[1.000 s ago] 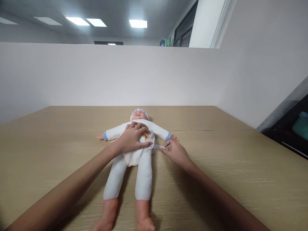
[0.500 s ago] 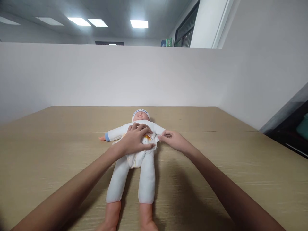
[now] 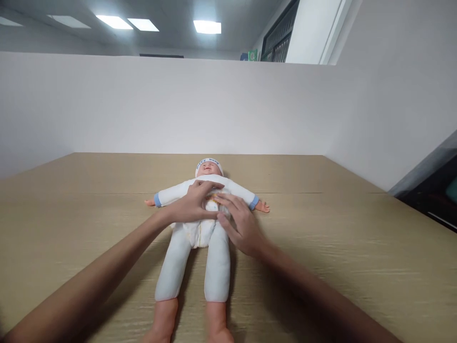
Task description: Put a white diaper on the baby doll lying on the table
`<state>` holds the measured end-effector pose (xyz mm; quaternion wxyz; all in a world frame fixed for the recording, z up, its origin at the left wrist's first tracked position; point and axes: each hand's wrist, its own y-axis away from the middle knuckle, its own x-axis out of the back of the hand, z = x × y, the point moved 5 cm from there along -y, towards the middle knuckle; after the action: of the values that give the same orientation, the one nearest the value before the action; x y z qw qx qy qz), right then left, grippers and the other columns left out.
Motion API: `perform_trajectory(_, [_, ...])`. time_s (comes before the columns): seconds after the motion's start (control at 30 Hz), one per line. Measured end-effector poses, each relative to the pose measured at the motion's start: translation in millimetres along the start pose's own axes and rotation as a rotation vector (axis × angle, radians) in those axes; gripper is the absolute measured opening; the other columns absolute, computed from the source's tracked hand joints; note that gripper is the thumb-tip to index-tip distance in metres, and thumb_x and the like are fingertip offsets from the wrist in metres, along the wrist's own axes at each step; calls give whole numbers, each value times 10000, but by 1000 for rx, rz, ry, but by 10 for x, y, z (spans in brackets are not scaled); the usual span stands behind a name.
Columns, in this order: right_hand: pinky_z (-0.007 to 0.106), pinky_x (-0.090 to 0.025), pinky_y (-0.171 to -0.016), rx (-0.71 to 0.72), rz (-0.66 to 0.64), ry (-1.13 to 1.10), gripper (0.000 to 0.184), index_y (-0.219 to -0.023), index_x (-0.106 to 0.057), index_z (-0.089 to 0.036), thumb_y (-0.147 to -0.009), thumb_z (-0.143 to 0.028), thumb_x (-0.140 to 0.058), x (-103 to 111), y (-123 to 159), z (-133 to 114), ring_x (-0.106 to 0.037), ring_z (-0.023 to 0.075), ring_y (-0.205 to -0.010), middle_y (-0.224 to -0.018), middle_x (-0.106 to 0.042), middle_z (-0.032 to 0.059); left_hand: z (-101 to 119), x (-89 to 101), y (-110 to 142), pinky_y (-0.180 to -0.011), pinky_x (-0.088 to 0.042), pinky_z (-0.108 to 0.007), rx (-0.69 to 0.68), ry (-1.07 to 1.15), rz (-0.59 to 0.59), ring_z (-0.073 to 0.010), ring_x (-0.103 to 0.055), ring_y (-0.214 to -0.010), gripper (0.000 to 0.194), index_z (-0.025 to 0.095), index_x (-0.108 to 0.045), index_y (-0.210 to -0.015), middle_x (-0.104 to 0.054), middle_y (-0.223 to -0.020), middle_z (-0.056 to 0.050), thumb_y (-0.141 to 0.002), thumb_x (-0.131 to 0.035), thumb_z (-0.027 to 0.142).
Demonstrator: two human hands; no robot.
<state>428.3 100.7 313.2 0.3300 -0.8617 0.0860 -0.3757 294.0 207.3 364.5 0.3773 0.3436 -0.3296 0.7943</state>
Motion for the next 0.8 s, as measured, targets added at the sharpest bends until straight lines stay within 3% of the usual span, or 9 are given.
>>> perform_trajectory(0.1, [549,-325,-1322,68,-125,17,576,-1697,-336,-307,-1134,-376,-435,-40,124,37,-361,279,-1615,-1740,-414,72,-100,126,157,-1147,-496,-486,20,251,42,-324,-554,-1413,658,307,-549,-1486,-601,-1540,-84,-915,-769,547])
perform_trajectory(0.2, [547,-291,-1338,67,-121,1,588,-1715,-291,-315,-1143,-368,-414,-36,160,99,-333,272,-1632,-1754,-393,62,-361,234,502,-1192,-457,-460,100,260,148,-293,-538,-1445,518,315,-546,-1478,-569,-1573,-61,-1020,-642,536])
perform_trajectory(0.33, [540,-331,-1301,77,-23,-4,512,-1651,-397,-291,-1141,-326,-411,20,78,-23,-426,281,-1565,-1670,-503,88,-811,334,1062,-1207,-384,-495,162,-4,253,-306,-518,-1389,417,270,-586,-1381,-634,-1448,-75,-1061,-554,535])
perform_trajectory(0.43, [491,-457,-1125,84,62,54,287,-1347,-636,-250,-1114,-307,-479,24,-151,-265,-617,286,-1287,-1329,-710,102,-1065,359,1314,-1110,-417,-496,215,-211,230,-324,-555,-1233,396,224,-620,-1211,-682,-1258,-95,-1033,-565,574])
perform_trajectory(0.53, [394,-487,-887,76,32,99,148,-966,-619,-235,-1071,-297,-535,-108,-504,-506,-633,228,-916,-929,-681,44,-1163,343,1376,-1017,-428,-471,277,-336,174,-329,-574,-1138,359,223,-603,-1063,-690,-1107,-82,-1007,-567,576])
perform_trajectory(0.63, [335,-416,-721,-59,-114,191,253,-830,-499,-246,-1014,-368,-623,-348,-818,-577,-581,195,-789,-831,-627,2,-1166,331,1369,-944,-402,-458,363,-357,135,-331,-592,-1042,342,231,-579,-899,-694,-974,-63,-983,-563,562])
perform_trajectory(0.7, [323,-332,-642,-168,-181,297,345,-779,-436,-246,-959,-403,-685,-473,-928,-549,-556,189,-752,-812,-626,-6,-1155,353,1365,-880,-393,-430,429,-250,115,-304,-589,-928,379,231,-569,-824,-673,-882,-46,-967,-556,582])
perform_trajectory(0.8, [325,-251,-604,-235,-216,383,373,-751,-405,-244,-905,-374,-719,-558,-967,-525,-542,187,-734,-814,-643,5,-1094,443,1316,-738,-375,-350,471,131,159,-222,-506,-746,469,232,-512,-728,-549,-728,4,-936,-555,650])
